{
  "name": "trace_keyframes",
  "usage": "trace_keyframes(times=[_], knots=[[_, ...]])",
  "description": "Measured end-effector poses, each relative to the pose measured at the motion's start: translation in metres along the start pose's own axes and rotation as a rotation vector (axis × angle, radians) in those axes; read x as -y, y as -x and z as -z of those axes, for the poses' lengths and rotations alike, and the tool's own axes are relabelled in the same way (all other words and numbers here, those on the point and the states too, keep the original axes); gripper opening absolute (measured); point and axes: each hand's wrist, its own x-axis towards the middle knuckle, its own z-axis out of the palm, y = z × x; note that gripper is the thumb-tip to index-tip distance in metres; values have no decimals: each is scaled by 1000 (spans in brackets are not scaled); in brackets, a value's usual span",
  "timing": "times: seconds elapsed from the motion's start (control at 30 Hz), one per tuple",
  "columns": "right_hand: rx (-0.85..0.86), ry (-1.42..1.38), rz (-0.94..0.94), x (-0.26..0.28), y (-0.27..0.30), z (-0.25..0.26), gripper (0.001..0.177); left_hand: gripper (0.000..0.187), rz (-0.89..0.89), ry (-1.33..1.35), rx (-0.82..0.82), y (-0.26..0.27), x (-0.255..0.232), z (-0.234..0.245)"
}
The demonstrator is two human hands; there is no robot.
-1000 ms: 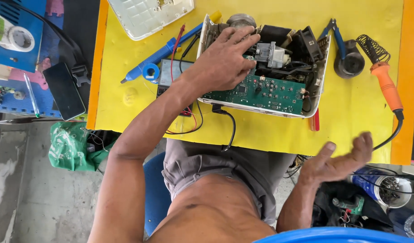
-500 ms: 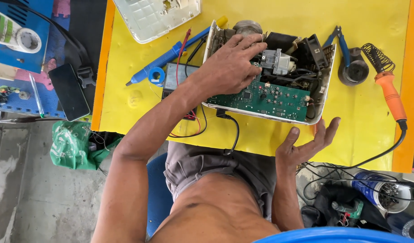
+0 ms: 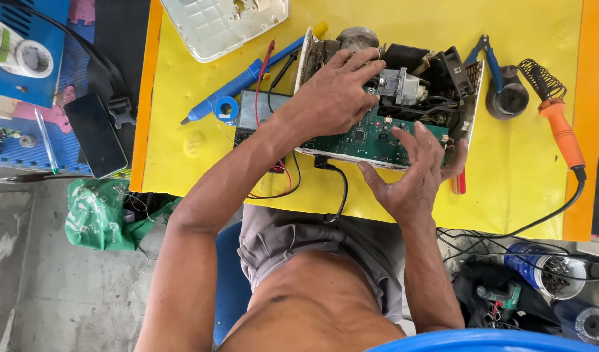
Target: The person works on a disassembled electronic device, likely a projector, placed on a yellow workbench. They lift and reposition the green circuit board, connect a power cable, and use a multimeter to test components on the board.
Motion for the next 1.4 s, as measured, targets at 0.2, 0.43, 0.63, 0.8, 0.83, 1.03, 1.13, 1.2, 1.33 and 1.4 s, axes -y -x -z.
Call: trace_keyframes(times=[0.2, 0.43, 0.63, 0.8, 0.83, 1.03, 1.13, 1.2, 1.33, 1.4], knots=[[7, -51, -13, -7, -1, -4, 89, 30, -1, -13, -33, 1, 0, -1], [11, 24, -125, -9, 3, -6, 96, 27, -11, -13, -37, 0, 0, 1], [18, 10, -138, -13, 7, -8, 102, 28, -17, -9, -62, 1, 0, 1], [39, -46, -140, -8, 8, -5, 96, 29, -17, 8, -63, 1, 1, 1], [54, -60, -159, -8, 10, -6, 95, 29, -15, 9, -53, 1, 1, 1], [70, 7, -163, -3, 2, 1, 77, 31, 0, 11, 0, 1, 1, 0], [48, -47, -4, -1, -3, -2, 94, 31, -15, 12, -22, 0, 4, 0], [71, -56, 9, 1, -6, -1, 94, 31, -14, 19, -11, 0, 4, 0], [130, 36, 39, 2, -8, 1, 89, 31, -13, 7, -14, 1, 3, 1], [118, 107, 94, 5, -11, 4, 78, 29, -15, 2, -18, 0, 4, -1]])
